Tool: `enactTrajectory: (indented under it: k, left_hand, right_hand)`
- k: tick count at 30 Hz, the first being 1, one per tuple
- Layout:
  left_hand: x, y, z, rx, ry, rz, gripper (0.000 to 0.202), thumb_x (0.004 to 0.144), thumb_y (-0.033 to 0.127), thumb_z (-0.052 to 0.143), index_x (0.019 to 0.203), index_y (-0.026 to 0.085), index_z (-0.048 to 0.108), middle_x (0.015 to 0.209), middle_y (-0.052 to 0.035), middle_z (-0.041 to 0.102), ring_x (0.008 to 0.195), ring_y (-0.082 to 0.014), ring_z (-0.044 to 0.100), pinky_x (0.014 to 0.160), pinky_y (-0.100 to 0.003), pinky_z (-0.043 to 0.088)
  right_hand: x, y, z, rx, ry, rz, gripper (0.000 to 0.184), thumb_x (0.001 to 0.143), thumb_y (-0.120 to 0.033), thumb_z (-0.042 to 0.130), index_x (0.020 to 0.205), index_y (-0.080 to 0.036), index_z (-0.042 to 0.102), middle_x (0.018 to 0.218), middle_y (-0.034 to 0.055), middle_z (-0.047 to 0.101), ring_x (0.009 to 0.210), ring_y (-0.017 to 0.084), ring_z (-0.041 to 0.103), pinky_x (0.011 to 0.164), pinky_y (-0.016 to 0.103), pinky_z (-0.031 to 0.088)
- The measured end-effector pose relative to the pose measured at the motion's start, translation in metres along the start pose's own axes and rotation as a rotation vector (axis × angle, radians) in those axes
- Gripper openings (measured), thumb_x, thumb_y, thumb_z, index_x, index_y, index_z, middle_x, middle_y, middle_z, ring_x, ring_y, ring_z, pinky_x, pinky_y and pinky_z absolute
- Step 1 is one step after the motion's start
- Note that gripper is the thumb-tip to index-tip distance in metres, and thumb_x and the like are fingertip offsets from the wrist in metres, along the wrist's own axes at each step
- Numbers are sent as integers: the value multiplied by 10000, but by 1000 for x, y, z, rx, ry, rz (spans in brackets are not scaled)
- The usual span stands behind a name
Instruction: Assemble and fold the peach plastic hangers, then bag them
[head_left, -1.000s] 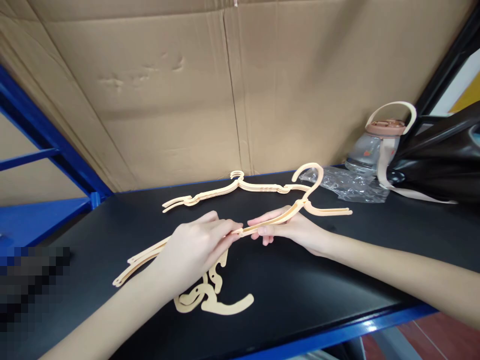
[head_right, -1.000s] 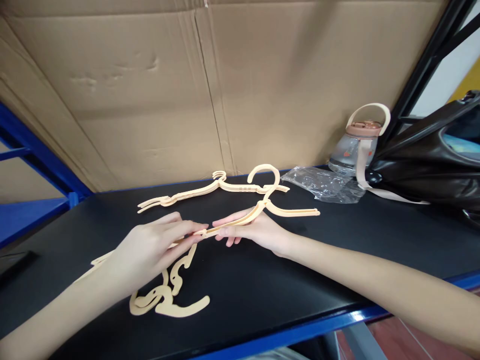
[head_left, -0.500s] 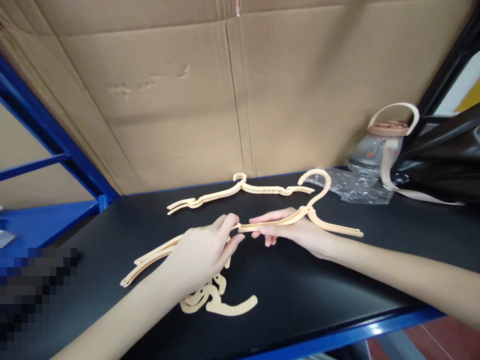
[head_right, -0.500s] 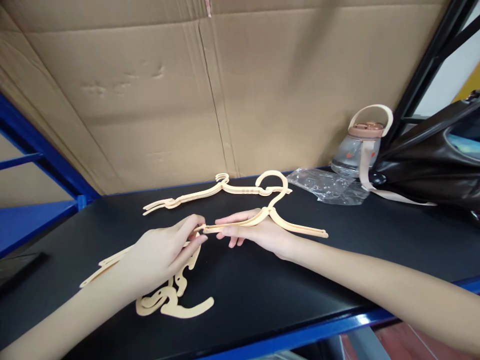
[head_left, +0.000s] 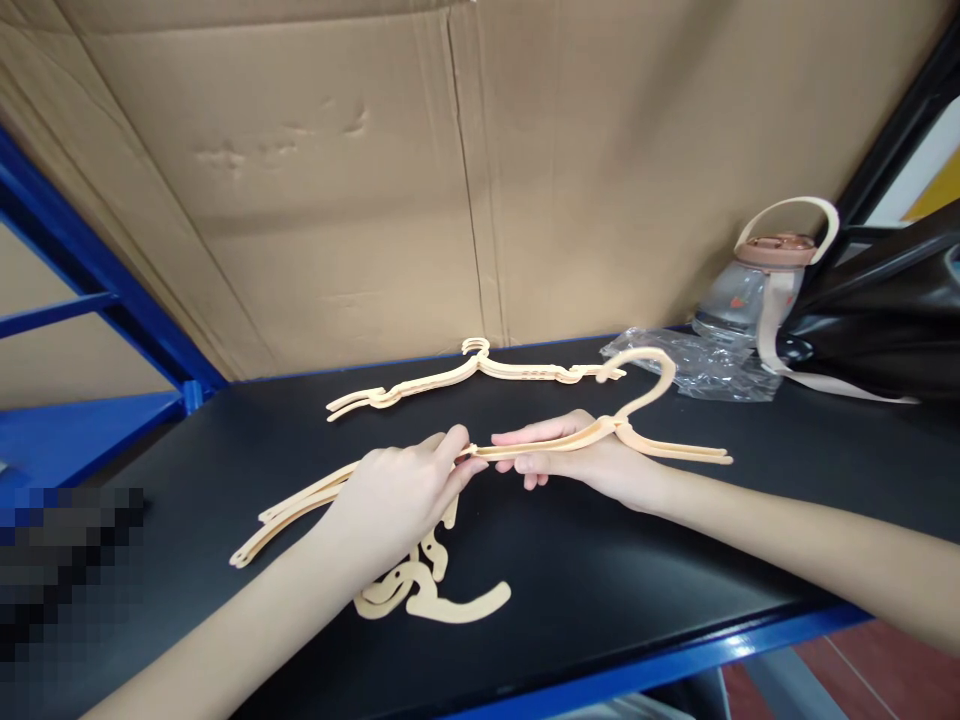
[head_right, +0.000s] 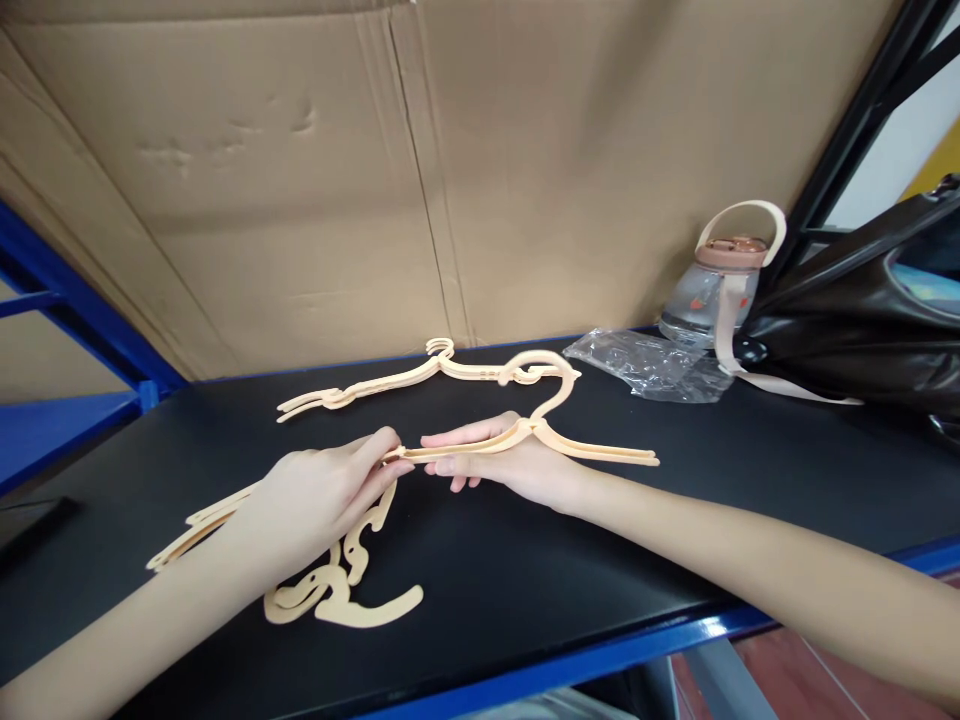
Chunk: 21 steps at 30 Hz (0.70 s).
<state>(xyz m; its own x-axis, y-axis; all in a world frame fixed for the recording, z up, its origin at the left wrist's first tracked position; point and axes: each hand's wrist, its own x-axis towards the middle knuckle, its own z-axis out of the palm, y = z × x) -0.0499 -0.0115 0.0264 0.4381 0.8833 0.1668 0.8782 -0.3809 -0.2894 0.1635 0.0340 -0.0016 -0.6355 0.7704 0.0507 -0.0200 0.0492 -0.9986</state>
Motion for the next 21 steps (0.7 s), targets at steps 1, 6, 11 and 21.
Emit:
enactTrajectory:
  k: [1,6,11,21]
  left_hand:
    - [0,1,-1,3,8,12,275,991,402,319,843,211,452,628,26,608,475,-163,595,417,-226,227]
    - [-2,1,-4,70,56,12,267,977,416,359,852,210,472,621,15,613,439,-163,577,401,-231,182]
    - [-2,-2,0,141,78,26,298,957,454,404,831,203,503,606,1,612,422,-180,575,407,-240,139]
    - [-1,0,0,133,9,52,373,999,393,290,802,178,523,585,-28,614,415,-194,585,385,-248,143]
  right_hand:
    - [0,0,1,-5,-3,7,405,746,-364,741,1116,-207,697,950,60,735,713,135,620,657,283,485]
    - [-1,0,3,10,-2,-15,390,765,-354,723,1129,-219,690,978,59,730,718,133,620,658,281,488]
    - [-1,-3,4,3,17,-19,371,763,-340,720,1105,-195,702,944,60,731,695,128,612,651,281,488]
    - [-2,-1,4,-14,-6,-60,384,770,-358,715,1118,-197,696,941,68,727,723,150,640,638,285,485]
